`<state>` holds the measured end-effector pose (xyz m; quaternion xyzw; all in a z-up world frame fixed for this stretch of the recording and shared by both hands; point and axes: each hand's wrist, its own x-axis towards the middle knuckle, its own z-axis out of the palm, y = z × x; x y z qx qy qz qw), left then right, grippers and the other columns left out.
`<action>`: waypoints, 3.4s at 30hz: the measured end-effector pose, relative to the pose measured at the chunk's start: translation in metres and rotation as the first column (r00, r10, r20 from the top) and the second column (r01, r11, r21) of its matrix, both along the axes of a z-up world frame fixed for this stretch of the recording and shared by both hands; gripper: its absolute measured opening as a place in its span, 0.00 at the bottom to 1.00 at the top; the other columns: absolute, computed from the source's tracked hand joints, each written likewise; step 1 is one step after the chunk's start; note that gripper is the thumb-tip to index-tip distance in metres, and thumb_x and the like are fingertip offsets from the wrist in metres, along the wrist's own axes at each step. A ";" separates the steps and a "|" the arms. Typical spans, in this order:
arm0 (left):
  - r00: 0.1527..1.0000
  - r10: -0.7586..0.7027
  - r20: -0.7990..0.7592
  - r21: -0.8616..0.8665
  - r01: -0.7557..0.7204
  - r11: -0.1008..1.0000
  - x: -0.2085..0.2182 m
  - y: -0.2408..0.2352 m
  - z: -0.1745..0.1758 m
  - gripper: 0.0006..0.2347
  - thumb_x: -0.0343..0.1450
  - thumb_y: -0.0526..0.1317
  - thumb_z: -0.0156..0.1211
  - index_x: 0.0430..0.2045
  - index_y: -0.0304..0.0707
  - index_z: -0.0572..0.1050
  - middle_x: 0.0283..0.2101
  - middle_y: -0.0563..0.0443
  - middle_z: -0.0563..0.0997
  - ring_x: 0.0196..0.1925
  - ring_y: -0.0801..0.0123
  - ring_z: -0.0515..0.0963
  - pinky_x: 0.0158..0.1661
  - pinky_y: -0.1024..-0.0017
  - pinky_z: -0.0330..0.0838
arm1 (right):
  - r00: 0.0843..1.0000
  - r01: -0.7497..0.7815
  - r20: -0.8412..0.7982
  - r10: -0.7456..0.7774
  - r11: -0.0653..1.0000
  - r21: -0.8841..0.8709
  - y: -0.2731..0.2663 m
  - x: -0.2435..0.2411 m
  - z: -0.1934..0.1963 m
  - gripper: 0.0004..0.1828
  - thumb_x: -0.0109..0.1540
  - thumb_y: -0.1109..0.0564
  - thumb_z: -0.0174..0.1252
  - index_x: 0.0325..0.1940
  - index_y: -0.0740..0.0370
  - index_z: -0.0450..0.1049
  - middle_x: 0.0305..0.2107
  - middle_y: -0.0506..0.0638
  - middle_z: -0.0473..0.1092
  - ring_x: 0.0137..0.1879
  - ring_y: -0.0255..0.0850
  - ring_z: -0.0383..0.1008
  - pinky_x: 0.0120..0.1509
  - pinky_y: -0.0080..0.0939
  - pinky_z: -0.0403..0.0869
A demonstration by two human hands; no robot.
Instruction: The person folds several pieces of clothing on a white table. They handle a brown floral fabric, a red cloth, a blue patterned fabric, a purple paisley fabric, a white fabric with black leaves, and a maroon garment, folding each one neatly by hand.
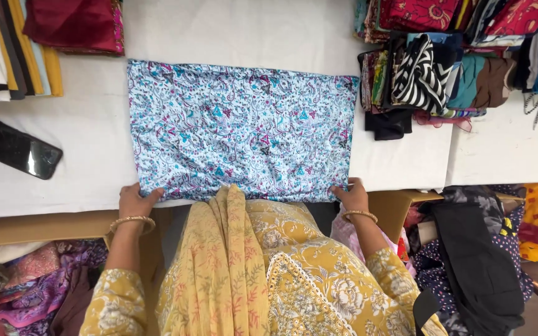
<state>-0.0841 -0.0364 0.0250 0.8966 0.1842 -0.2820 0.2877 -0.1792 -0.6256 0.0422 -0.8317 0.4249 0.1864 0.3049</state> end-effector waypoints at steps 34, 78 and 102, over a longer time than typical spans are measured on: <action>0.659 -0.225 0.718 0.126 0.194 0.973 0.199 -0.066 0.016 0.17 0.73 0.26 0.61 0.57 0.34 0.74 0.61 0.38 0.75 0.63 0.46 0.75 0.63 0.56 0.69 | 0.728 -0.342 0.501 0.468 0.881 -0.326 -0.006 0.210 0.033 0.18 0.67 0.62 0.61 0.61 0.59 0.73 0.55 0.56 0.75 0.60 0.50 0.77 0.65 0.48 0.76; 0.737 -0.487 0.470 0.352 0.349 0.868 0.081 -0.026 0.019 0.19 0.70 0.35 0.60 0.57 0.52 0.76 0.63 0.52 0.74 0.69 0.58 0.68 0.72 0.36 0.41 | 0.469 -0.465 0.635 0.614 0.783 -0.414 0.017 0.313 0.005 0.32 0.57 0.66 0.67 0.66 0.68 0.68 0.57 0.64 0.68 0.61 0.61 0.67 0.64 0.53 0.66; 0.772 -0.455 0.444 0.251 0.381 0.890 0.080 0.003 0.020 0.08 0.70 0.39 0.63 0.41 0.49 0.81 0.64 0.57 0.75 0.72 0.59 0.67 0.71 0.35 0.43 | 0.538 -0.527 0.405 0.739 0.671 -0.522 -0.032 0.148 0.014 0.11 0.54 0.70 0.64 0.33 0.55 0.81 0.47 0.48 0.75 0.53 0.52 0.71 0.56 0.52 0.69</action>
